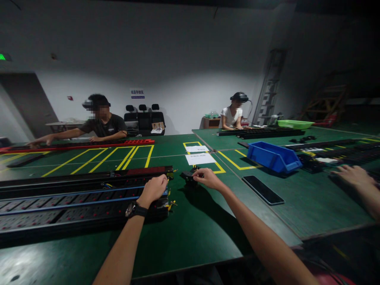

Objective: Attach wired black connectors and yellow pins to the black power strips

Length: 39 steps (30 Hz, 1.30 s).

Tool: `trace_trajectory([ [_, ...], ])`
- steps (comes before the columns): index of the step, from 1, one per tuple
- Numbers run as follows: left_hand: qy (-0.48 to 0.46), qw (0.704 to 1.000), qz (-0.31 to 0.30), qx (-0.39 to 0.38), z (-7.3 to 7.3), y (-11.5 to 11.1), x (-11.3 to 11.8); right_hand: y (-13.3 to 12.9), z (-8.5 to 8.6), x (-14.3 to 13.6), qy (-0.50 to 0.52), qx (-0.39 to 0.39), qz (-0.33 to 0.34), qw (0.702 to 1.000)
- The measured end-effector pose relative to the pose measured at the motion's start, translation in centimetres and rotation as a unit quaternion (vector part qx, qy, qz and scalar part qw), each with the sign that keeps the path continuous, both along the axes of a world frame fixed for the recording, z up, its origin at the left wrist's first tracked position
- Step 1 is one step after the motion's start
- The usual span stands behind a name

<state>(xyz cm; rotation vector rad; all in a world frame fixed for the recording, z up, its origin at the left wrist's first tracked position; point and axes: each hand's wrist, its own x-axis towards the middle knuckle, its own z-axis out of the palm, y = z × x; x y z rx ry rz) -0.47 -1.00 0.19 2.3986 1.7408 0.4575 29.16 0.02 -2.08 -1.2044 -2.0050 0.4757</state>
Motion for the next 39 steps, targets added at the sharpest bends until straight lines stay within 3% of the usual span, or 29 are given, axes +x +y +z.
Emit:
trace_trajectory([
  [11,-0.001,1.0,0.0,-0.002,0.2,-0.2,0.0,-0.8,0.4,-0.7,0.018,0.003,0.02,1.0],
  [21,-0.003,1.0,0.0,-0.01,0.5,-0.4,0.1,-0.7,0.1,-0.9,-0.042,0.004,-0.003,0.999],
  [30,0.008,1.0,0.004,-0.01,0.7,-0.6,0.3,-1.1,0.1,-1.3,-0.07,-0.001,0.018,0.997],
  [39,-0.005,1.0,0.001,-0.008,0.8,-0.8,0.2,-3.2,0.5,-4.4,-0.143,-0.012,0.053,0.988],
])
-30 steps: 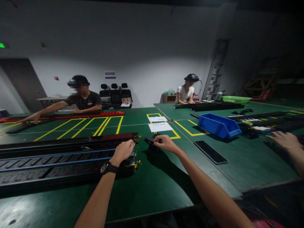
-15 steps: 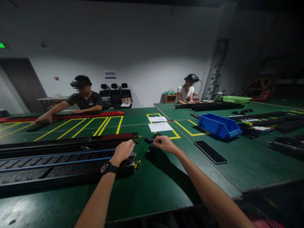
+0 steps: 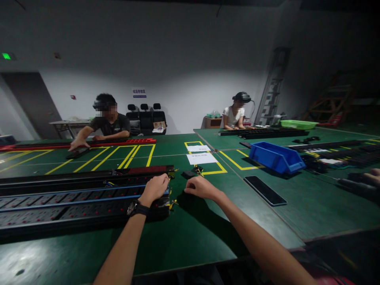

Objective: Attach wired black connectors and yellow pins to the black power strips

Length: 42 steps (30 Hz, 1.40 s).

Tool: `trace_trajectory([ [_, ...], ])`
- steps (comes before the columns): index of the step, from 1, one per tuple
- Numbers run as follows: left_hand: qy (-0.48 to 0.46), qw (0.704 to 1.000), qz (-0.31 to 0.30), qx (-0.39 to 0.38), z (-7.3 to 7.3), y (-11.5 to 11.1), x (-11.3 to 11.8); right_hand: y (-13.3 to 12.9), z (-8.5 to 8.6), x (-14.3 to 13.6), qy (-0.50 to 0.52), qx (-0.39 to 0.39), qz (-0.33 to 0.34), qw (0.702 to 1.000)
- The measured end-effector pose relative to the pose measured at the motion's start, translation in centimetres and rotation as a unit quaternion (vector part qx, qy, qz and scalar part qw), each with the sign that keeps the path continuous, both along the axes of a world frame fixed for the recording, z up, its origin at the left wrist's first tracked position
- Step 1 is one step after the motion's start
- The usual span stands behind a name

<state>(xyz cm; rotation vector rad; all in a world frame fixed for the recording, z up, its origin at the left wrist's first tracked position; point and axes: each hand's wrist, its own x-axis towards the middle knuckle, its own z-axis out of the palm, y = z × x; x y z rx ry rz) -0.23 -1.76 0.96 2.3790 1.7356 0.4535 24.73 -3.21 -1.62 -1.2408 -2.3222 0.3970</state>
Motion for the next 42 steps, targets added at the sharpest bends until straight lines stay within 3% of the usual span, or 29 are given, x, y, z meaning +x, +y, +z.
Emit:
trace_trajectory([
  [6,0.005,1.0,0.007,-0.001,0.1,0.0,0.0,-1.0,-0.3,-1.7,-0.034,-0.001,0.017,0.999],
  [11,0.006,1.0,0.007,-0.003,0.1,0.0,0.1,-1.2,-0.3,-2.2,-0.106,0.036,-0.013,0.994],
  [18,0.016,1.0,0.008,-0.002,0.1,0.0,0.1,-1.4,0.4,-2.2,-0.228,0.094,-0.063,0.967],
  [25,0.02,1.0,0.008,-0.006,0.2,0.0,0.2,-3.4,0.3,-3.8,-0.304,0.106,-0.087,0.943],
  [33,0.012,1.0,0.005,-0.002,0.2,0.0,0.1,-3.4,1.3,-3.9,-0.248,0.081,-0.148,0.954],
  [39,0.01,1.0,0.001,0.001,-0.1,0.2,0.0,-0.8,0.9,0.0,-0.092,0.06,-0.204,0.973],
  [42,0.008,1.0,-0.002,0.001,-0.3,0.4,-0.1,0.4,-0.3,1.8,-0.094,0.02,-0.189,0.977],
])
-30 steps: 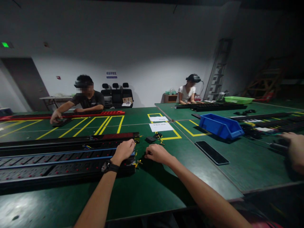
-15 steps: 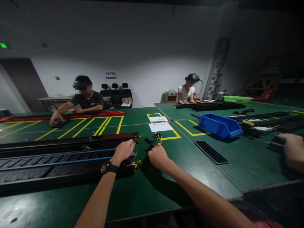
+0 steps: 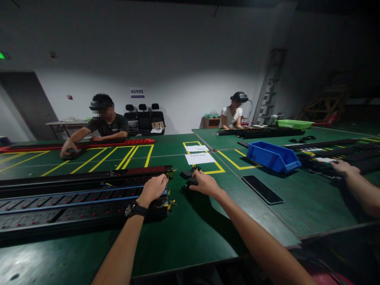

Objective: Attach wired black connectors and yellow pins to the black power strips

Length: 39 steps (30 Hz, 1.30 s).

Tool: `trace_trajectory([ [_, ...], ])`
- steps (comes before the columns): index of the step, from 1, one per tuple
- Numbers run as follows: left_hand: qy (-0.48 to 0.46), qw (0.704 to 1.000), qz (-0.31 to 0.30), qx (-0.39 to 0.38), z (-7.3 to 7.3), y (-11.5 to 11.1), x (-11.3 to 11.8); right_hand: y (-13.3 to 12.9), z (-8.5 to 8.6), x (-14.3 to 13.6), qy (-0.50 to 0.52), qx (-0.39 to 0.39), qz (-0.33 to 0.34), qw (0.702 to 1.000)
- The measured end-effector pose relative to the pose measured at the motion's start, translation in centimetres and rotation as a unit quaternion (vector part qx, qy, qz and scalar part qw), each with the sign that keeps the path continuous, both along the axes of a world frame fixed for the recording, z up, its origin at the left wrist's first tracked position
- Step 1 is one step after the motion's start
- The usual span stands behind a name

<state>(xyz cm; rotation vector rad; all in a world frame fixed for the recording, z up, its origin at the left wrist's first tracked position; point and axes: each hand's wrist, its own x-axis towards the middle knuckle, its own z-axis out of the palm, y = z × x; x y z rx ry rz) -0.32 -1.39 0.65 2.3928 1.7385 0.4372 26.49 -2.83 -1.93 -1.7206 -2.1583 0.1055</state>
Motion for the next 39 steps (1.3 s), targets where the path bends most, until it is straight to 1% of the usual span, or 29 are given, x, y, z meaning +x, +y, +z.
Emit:
trace_trajectory([
  [3,-0.004,1.0,-0.005,0.001,-0.1,0.1,0.0,0.6,-0.9,0.7,-0.013,-0.039,0.008,0.999],
  [5,-0.002,1.0,-0.004,0.001,0.0,0.0,0.0,0.6,-0.9,0.6,-0.016,-0.032,0.006,0.999],
  [8,0.003,1.0,0.003,0.0,0.0,-0.1,0.0,0.2,-0.4,-0.2,-0.001,0.002,0.022,1.0],
  [13,-0.002,1.0,0.0,0.003,0.1,-0.1,0.2,-1.2,0.7,-2.0,0.024,0.037,0.083,0.996],
  [15,-0.001,1.0,0.003,0.001,0.1,-0.1,0.2,-1.6,0.8,-2.3,0.01,0.022,0.096,0.995],
  [18,0.003,1.0,0.008,-0.005,0.1,-0.1,0.1,-1.5,0.4,-2.2,0.004,-0.023,0.102,0.995],
  [20,0.002,1.0,0.006,-0.005,0.2,-0.1,0.1,-0.9,0.1,-1.9,0.034,-0.035,0.102,0.994],
  [22,0.002,1.0,0.003,-0.004,0.2,-0.1,0.1,0.0,-0.4,-1.3,0.095,-0.04,0.108,0.989],
  [26,0.004,1.0,0.002,-0.001,0.2,-0.1,0.2,2.1,-1.1,0.3,0.244,-0.057,0.121,0.96],
  [28,0.003,1.0,0.001,-0.002,0.2,-0.1,0.2,2.9,-1.5,1.1,0.288,-0.061,0.111,0.949],
  [31,-0.001,1.0,0.001,-0.003,0.2,-0.1,0.1,3.7,-2.0,1.9,0.318,-0.063,0.09,0.942],
  [35,-0.001,1.0,-0.002,-0.002,0.0,0.0,0.1,4.0,-2.5,2.3,0.337,-0.051,0.042,0.939],
  [39,0.004,1.0,0.002,-0.002,-0.1,0.2,0.0,3.9,-2.5,2.3,0.344,-0.098,0.037,0.933],
])
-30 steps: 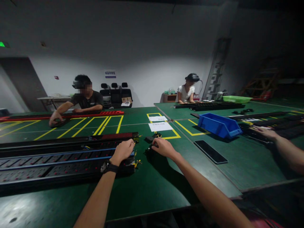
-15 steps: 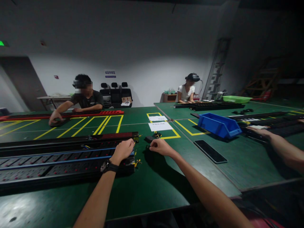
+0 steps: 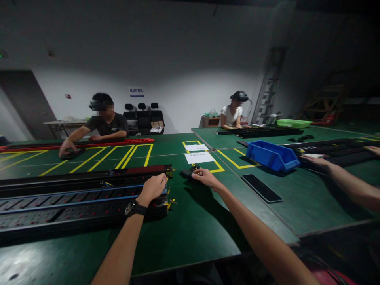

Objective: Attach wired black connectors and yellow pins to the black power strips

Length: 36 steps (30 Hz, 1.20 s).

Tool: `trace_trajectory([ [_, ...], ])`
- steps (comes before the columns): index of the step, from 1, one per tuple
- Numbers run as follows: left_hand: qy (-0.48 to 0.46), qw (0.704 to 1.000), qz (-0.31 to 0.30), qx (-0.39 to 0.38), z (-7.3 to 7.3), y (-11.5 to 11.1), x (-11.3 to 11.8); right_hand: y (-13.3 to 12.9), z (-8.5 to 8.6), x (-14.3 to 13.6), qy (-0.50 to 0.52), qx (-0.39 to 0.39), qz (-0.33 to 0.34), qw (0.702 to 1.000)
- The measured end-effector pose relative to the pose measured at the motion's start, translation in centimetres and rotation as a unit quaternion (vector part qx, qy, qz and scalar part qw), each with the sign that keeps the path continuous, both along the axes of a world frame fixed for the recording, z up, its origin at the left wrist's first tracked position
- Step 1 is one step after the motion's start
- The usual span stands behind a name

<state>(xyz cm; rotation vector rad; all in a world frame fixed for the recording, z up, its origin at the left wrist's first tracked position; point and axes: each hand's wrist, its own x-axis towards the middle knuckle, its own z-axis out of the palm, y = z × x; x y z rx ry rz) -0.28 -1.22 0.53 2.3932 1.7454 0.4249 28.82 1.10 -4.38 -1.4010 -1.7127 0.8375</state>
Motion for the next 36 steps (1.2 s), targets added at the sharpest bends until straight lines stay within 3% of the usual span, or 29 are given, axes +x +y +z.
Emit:
trace_trajectory([
  [7,0.004,1.0,-0.002,-0.002,0.3,-0.2,0.0,-0.4,0.4,0.2,-0.175,0.052,-0.036,0.983],
  [12,0.001,1.0,-0.004,-0.002,0.3,-0.3,0.0,-1.1,0.9,-0.1,-0.246,0.074,-0.051,0.965],
  [22,-0.005,1.0,-0.004,-0.006,0.4,-0.3,0.1,-1.7,1.1,-0.4,-0.336,0.091,-0.063,0.935],
  [36,-0.003,1.0,-0.01,0.009,0.1,-0.1,-0.1,-2.3,1.4,-0.8,-0.359,0.082,-0.072,0.927],
])
